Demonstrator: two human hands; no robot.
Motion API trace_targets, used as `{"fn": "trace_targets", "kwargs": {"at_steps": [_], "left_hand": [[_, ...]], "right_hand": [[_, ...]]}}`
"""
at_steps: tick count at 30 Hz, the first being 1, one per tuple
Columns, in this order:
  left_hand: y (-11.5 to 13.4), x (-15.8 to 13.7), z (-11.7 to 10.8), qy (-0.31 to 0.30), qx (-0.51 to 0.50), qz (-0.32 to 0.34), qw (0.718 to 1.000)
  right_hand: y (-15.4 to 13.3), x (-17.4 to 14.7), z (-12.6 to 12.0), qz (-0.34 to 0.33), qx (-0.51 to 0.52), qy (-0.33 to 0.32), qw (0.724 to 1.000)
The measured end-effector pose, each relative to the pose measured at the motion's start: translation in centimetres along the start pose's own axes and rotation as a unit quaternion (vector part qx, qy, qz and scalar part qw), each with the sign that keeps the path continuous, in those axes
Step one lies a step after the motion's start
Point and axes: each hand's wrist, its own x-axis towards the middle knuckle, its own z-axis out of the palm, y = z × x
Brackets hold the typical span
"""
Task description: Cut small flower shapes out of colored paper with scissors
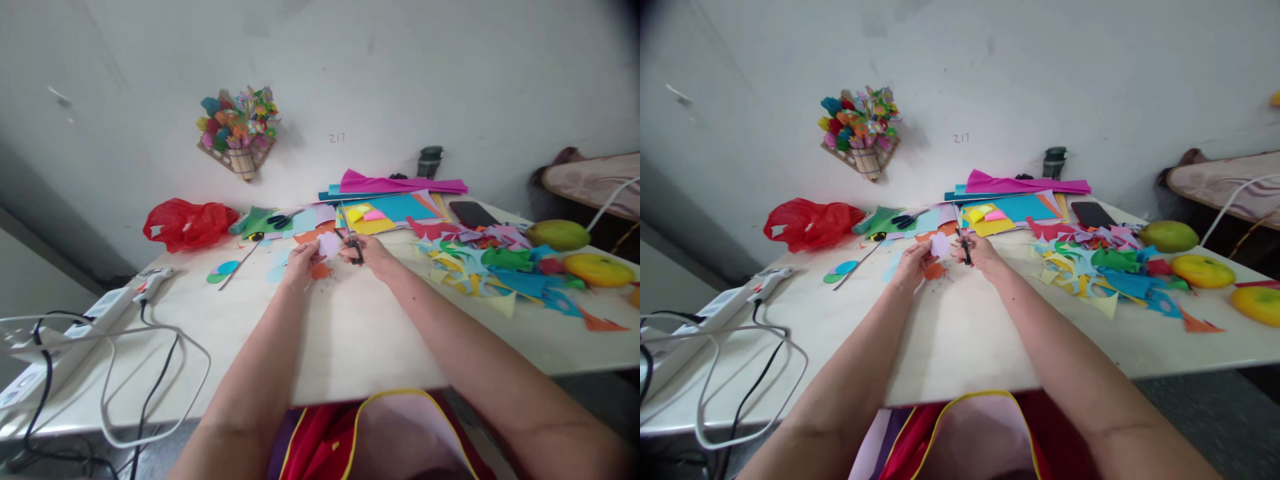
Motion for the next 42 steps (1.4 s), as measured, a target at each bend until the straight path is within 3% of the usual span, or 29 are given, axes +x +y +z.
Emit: {"fn": "trace_targets", "kwargs": {"at_steps": [11,23,33,42], "left_hand": [[-0.36,0.12,-0.31,-0.035,0.019,-0.022,0.999],[-0.31,-0.28,-0.68,-0.112,0.154,-0.054,0.98],[0.19,-0.83,-0.12,-0.107,0.095,-0.062,0.988],[-0.21,-0.25,-0.21,-0.071,0.051,-0.009,0.996]], "right_hand": [[-0.51,-0.28,1.01,-0.043,0.019,0.049,0.998],[-0.53,-0.39,1.12,-0.053,-0.028,-0.012,0.998],[-0.55,-0.3,0.79,-0.073,0.027,0.027,0.997],[-0.8,-1.04,0.93,-0.016,-0.016,-0.032,0.999]]}}
